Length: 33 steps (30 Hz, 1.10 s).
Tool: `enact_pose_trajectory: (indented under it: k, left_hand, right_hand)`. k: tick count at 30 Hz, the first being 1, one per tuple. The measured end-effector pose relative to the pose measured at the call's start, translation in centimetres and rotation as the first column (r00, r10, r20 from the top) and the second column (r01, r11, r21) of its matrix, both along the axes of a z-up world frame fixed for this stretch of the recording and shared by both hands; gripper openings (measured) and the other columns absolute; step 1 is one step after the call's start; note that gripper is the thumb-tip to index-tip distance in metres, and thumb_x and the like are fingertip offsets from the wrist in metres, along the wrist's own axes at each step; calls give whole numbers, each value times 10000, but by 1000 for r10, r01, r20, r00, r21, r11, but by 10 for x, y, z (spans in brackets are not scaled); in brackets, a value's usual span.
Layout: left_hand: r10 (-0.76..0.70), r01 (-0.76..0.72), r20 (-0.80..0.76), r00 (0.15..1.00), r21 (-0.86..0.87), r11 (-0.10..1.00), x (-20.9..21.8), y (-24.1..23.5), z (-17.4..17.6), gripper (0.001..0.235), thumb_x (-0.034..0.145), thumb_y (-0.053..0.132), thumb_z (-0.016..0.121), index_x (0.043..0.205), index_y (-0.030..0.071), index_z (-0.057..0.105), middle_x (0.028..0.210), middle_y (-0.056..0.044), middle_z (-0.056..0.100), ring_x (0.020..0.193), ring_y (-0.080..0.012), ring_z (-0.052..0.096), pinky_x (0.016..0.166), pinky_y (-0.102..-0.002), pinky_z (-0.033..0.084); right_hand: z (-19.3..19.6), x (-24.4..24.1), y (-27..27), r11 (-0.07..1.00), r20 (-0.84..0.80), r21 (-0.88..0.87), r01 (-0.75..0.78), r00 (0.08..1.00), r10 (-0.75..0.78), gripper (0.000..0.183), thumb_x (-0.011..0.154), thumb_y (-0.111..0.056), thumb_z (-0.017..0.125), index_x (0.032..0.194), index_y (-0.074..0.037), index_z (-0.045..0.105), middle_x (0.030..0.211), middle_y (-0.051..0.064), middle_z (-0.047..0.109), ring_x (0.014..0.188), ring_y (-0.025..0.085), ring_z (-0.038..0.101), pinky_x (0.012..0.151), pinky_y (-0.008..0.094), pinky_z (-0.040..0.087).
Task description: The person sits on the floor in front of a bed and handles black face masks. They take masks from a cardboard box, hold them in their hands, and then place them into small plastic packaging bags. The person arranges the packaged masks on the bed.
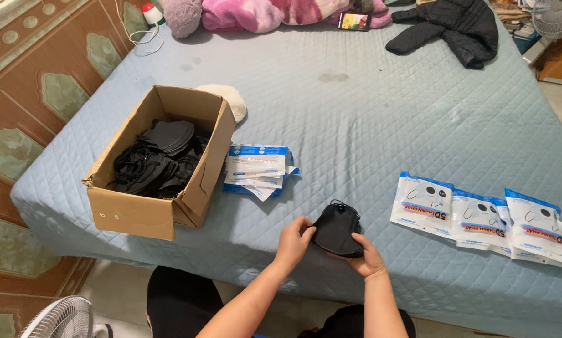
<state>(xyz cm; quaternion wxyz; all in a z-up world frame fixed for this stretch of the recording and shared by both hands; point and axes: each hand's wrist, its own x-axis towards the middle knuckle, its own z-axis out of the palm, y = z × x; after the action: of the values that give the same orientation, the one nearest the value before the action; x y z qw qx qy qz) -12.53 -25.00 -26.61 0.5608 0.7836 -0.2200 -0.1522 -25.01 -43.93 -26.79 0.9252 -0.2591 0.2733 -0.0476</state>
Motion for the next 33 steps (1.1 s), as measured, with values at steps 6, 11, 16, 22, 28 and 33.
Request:
enact_pose_trajectory:
  k: [6, 11, 16, 22, 28, 33]
  left_hand:
    - [-44, -128, -336, 941, -473, 872, 37, 3, -25, 179, 940, 73, 720, 1104, 42, 659, 727, -101, 697, 540, -187, 669, 545, -299, 566]
    - [72, -92, -156, 985, -129, 987, 61, 27, -33, 285, 895, 152, 741, 1180, 157, 732, 597, -62, 670, 529, -200, 663, 534, -315, 522]
    - [47, -43, -41, 998, 102, 994, 64, 31, -52, 371, 883, 226, 740, 1253, 247, 750, 650, -43, 726, 703, -228, 724, 735, -361, 568]
    - [45, -35, -83, 996, 118, 992, 64, 30, -46, 372, 855, 243, 759, 1227, 249, 766, 662, 9, 741, 692, -124, 760, 751, -293, 579]
    - [36, -32, -34, 999, 122, 992, 64, 32, -45, 383, 847, 272, 767, 1230, 247, 770, 593, -23, 702, 726, -240, 741, 736, -359, 565]
    - [154, -157, -129, 980, -8, 988, 45, 40, -2, 376, 895, 348, 748, 1239, 195, 750, 487, -34, 626, 605, -213, 681, 674, -340, 545]
  right_hand:
    - [-1, -22, -26, 978, 50, 73, 194, 979, -197, 306, 873, -184, 673, 1139, -42, 722, 1135, 255, 737, 1031, 442, 720, 907, 747, 530]
    - [-64, -26, -58, 960, 66, 128, 249, 964, -259, 290, 880, -257, 687, 1105, -91, 759, 1111, 231, 753, 984, 424, 746, 842, 725, 570]
    - [-74, -30, -60, 976, 46, 110, 190, 979, -196, 296, 877, -252, 673, 1106, -83, 755, 1095, 252, 749, 950, 453, 742, 770, 747, 571]
    - [-61, -27, -52, 990, 29, 39, 134, 990, -135, 299, 859, -219, 671, 1096, -51, 743, 1085, 270, 746, 950, 470, 733, 748, 766, 573]
    - [-68, -28, -56, 994, 57, 4, 106, 993, -106, 319, 859, -226, 671, 1124, -66, 745, 1094, 261, 748, 965, 460, 733, 753, 748, 585]
    - [-62, -29, -54, 996, 79, 5, 92, 993, -93, 328, 875, -226, 662, 1146, -60, 742, 1108, 253, 746, 987, 456, 725, 772, 754, 574]
